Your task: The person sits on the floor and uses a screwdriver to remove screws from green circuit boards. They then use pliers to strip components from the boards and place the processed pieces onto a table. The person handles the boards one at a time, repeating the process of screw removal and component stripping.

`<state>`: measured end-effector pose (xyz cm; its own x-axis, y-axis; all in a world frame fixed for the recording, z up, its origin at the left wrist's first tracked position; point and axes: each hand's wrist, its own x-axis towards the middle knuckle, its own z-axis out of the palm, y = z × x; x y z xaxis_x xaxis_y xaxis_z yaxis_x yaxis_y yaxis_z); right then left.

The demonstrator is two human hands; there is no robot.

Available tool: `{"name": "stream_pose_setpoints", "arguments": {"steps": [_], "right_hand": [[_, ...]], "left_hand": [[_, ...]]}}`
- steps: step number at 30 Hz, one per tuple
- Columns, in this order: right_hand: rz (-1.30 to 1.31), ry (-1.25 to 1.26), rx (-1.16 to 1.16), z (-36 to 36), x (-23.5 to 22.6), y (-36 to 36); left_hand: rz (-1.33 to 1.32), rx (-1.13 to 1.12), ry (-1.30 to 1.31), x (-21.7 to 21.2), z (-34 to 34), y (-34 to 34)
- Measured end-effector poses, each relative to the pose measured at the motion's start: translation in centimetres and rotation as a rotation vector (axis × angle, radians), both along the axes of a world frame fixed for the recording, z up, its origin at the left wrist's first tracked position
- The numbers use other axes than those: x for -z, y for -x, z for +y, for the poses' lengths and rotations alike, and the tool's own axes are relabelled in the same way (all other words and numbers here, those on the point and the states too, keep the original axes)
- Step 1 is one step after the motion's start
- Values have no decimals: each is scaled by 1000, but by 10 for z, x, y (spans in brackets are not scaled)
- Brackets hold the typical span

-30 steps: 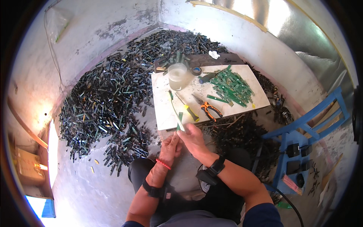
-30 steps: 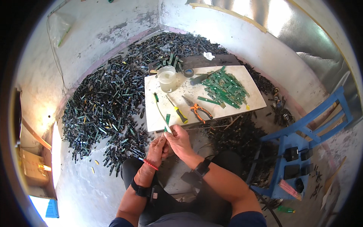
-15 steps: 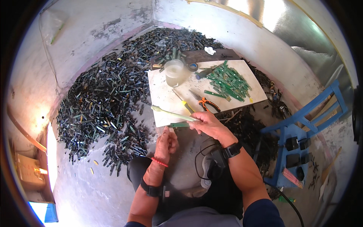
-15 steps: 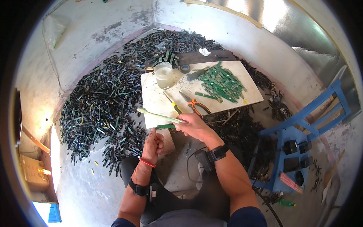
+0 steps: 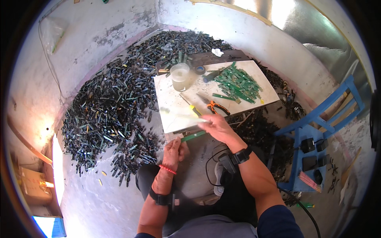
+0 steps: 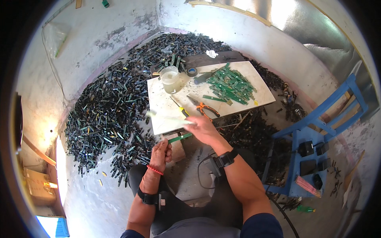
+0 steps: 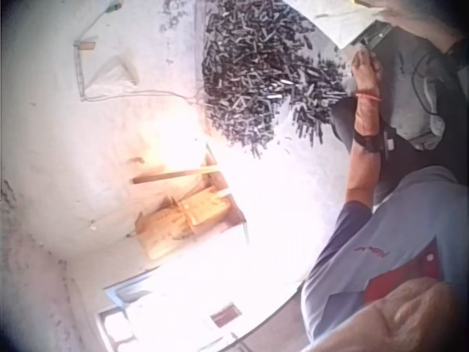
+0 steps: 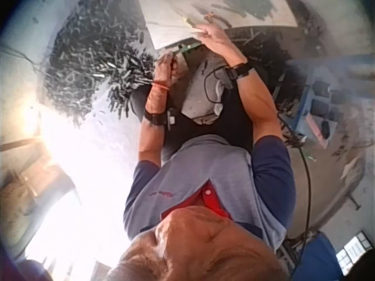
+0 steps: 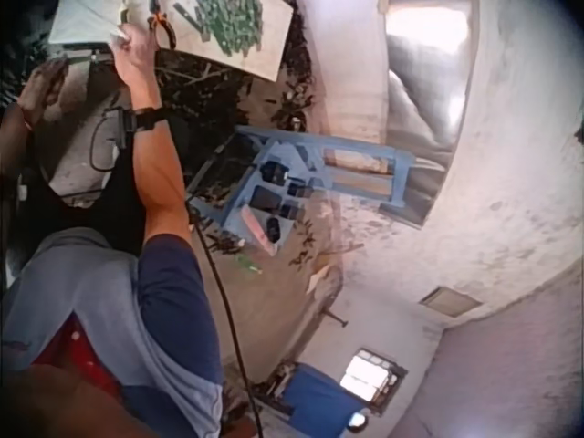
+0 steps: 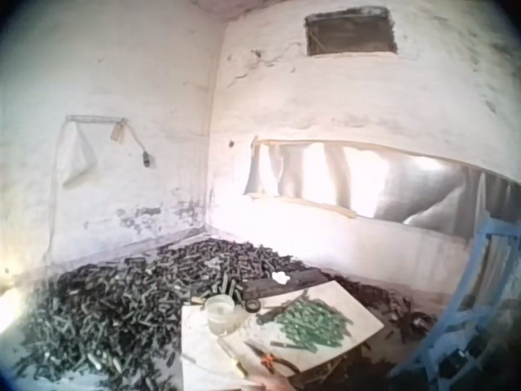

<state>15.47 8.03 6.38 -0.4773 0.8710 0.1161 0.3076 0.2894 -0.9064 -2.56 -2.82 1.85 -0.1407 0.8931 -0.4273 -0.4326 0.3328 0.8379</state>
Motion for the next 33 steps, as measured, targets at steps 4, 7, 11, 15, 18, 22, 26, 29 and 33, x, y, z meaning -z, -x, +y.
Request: {"name": "stream_pose_setpoints", "arguments": {"steps": [4, 7, 11, 15, 18, 22, 26, 29, 33], "right_hand": [[-47, -5, 236, -1, -15, -1], [-101, -79, 183, -14, -15, -4], [-90, -116, 171, -38, -16, 1], [-137, -112, 120, -54, -13, 1], [-108, -119, 46, -58, -6, -1], [-235, -132, 123, -47, 3, -7], [58, -41, 172, -36, 2, -13], [-6, -92, 20, -43, 14, -14], [-152, -32, 136, -31, 10, -21]], "left_hand": [[-45, -143, 4, 0, 0, 9], [-75, -217, -6, 4, 1, 18], [-86, -248, -17, 6, 2, 25], [-123, -312, -16, 5, 3, 31], [-119, -334, 0, 3, 4, 31], [-93, -293, 4, 8, 4, 30], [-88, -316, -5, 11, 5, 31], [-46, -306, 4, 11, 5, 28], [-38, -332, 17, 13, 7, 27]]}}
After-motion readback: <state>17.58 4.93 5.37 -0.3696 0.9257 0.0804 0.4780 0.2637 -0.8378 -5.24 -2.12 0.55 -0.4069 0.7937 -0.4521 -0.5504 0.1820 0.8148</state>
